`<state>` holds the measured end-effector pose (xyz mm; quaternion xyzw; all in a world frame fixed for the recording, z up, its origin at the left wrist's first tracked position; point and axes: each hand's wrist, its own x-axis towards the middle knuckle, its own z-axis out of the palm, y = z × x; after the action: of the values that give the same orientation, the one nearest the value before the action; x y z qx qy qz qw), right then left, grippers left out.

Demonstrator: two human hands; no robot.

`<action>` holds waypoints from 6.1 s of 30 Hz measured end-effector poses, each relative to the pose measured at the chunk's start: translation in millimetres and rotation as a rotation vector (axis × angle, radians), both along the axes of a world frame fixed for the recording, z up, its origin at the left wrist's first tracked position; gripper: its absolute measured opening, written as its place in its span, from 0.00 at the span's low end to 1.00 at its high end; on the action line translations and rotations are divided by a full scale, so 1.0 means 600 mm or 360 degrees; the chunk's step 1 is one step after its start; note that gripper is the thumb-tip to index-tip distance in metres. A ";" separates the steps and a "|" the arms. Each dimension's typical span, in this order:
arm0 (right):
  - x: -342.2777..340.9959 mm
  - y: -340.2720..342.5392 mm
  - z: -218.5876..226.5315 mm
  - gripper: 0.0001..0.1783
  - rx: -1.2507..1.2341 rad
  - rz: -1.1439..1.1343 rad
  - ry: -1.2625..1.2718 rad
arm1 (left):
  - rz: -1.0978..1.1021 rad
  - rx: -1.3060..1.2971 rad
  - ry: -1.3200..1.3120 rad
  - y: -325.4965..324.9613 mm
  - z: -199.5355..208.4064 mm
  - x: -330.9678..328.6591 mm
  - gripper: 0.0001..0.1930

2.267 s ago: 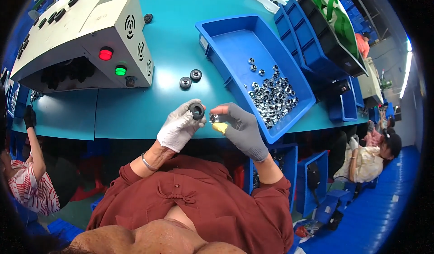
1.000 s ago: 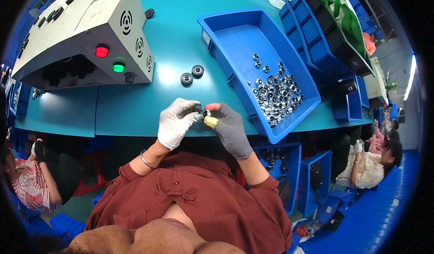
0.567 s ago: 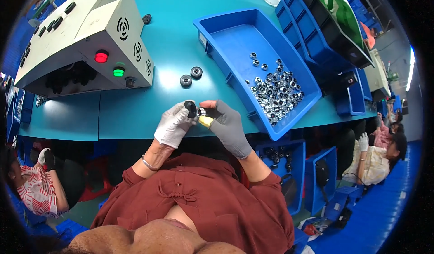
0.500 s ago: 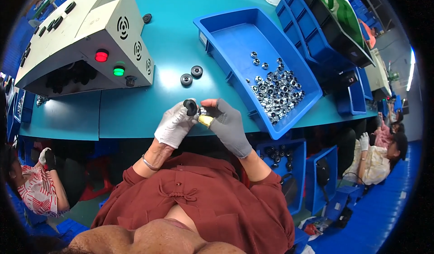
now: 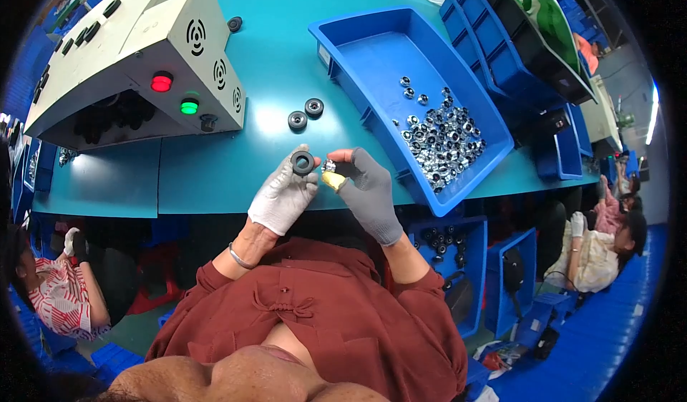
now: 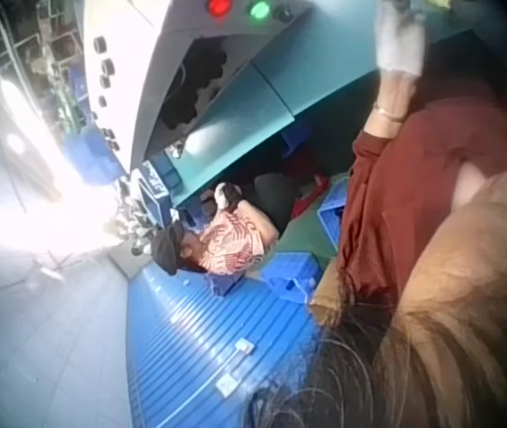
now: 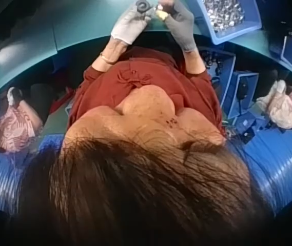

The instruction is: Assembling small wheel components by hand in a factory setting.

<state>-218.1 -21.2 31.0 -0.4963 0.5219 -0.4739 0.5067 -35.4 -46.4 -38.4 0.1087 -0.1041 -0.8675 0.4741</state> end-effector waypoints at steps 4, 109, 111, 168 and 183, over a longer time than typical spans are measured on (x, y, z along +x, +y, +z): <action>-0.002 0.001 -0.009 0.14 -0.0033 -0.0064 -0.0006 | 0.0003 0.0000 0.0012 0.003 0.006 -0.002 0.29; 0.039 -0.009 -0.075 0.13 -0.0408 0.0048 -0.0376 | 0.1352 -0.1369 -0.2049 0.019 0.069 -0.030 0.07; 0.064 -0.018 -0.065 0.11 -0.0312 -0.0088 -0.0559 | 0.1524 -0.1361 -0.2190 0.011 0.087 -0.043 0.06; 0.061 -0.001 -0.053 0.13 -0.0296 0.0066 0.0052 | 0.0488 -0.0574 -0.1729 0.026 0.075 0.022 0.11; 0.075 -0.012 -0.067 0.13 -0.0223 -0.0073 -0.0193 | 0.0508 -0.0208 -0.1202 0.020 0.036 0.009 0.11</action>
<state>-173.1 -28.5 -9.3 -0.4887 0.4670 -0.5500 0.4905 -30.2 -34.4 -16.6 0.4038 -0.3075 -0.6738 0.5370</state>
